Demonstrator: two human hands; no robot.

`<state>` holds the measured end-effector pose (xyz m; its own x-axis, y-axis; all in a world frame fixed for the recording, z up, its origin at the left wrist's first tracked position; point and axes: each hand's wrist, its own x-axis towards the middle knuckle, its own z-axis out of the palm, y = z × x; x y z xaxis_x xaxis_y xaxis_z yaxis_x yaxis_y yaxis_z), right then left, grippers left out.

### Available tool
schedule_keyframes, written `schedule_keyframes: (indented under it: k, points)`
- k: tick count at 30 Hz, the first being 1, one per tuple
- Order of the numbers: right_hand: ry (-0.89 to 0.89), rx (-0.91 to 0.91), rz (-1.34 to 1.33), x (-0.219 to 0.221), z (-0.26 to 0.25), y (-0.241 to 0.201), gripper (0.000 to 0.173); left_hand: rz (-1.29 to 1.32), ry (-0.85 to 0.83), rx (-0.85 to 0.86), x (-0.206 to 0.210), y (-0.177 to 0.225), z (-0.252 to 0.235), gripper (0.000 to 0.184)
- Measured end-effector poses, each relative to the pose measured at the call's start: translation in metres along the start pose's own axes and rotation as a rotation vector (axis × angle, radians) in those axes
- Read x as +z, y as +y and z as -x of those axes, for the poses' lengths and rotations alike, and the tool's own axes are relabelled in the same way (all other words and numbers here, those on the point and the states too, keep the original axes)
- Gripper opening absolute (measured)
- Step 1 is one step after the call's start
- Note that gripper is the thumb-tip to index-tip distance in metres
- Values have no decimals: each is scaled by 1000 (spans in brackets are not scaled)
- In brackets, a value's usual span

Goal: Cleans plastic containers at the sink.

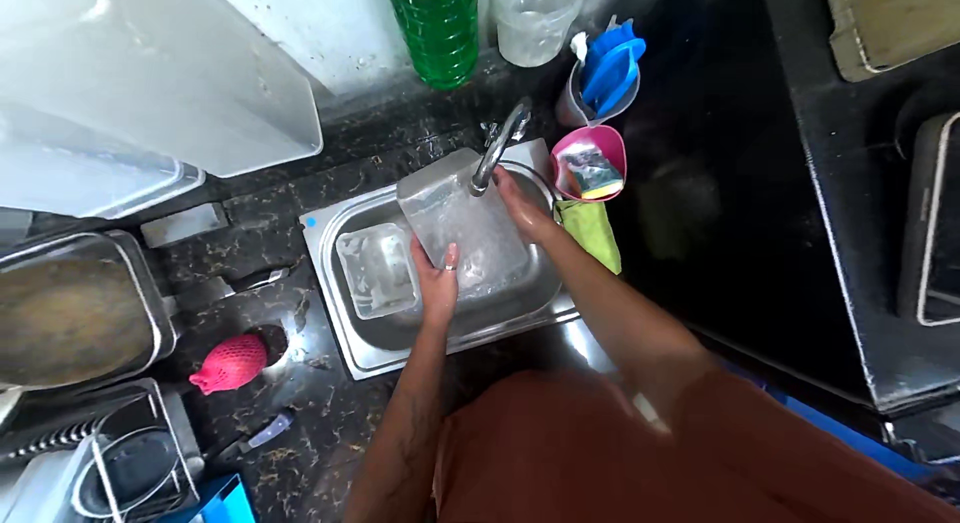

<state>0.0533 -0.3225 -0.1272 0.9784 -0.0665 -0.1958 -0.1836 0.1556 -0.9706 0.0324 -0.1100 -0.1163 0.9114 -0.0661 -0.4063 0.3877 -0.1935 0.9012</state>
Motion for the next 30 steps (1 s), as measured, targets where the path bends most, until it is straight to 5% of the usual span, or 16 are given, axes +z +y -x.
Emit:
schedule_keyframes:
  k: [3, 7, 11, 13, 23, 27, 30]
  points:
    - [5, 89, 84, -8, -2, -20, 53, 41, -23, -72, 0, -18, -10, 64]
    - [25, 113, 267, -1, 16, -37, 72, 277, -67, -247, 11, -37, -31, 66]
    - [12, 85, 147, 2, 25, -32, 39, 568, -55, -268, 27, -18, -32, 72]
    - [34, 84, -20, -1, 23, -20, 36, 588, -49, -285, 30, -14, -36, 72]
    - [65, 473, -76, 29, 42, 0, 65, 238, 34, 29, 13, -47, -34, 80]
    - [-85, 334, 44, 25, 20, 14, 64, 465, 20, -251, 7, -31, -15, 67]
    - [-38, 388, 124, 10, 11, 6, 64, 273, -92, -355, 9, -18, -11, 49]
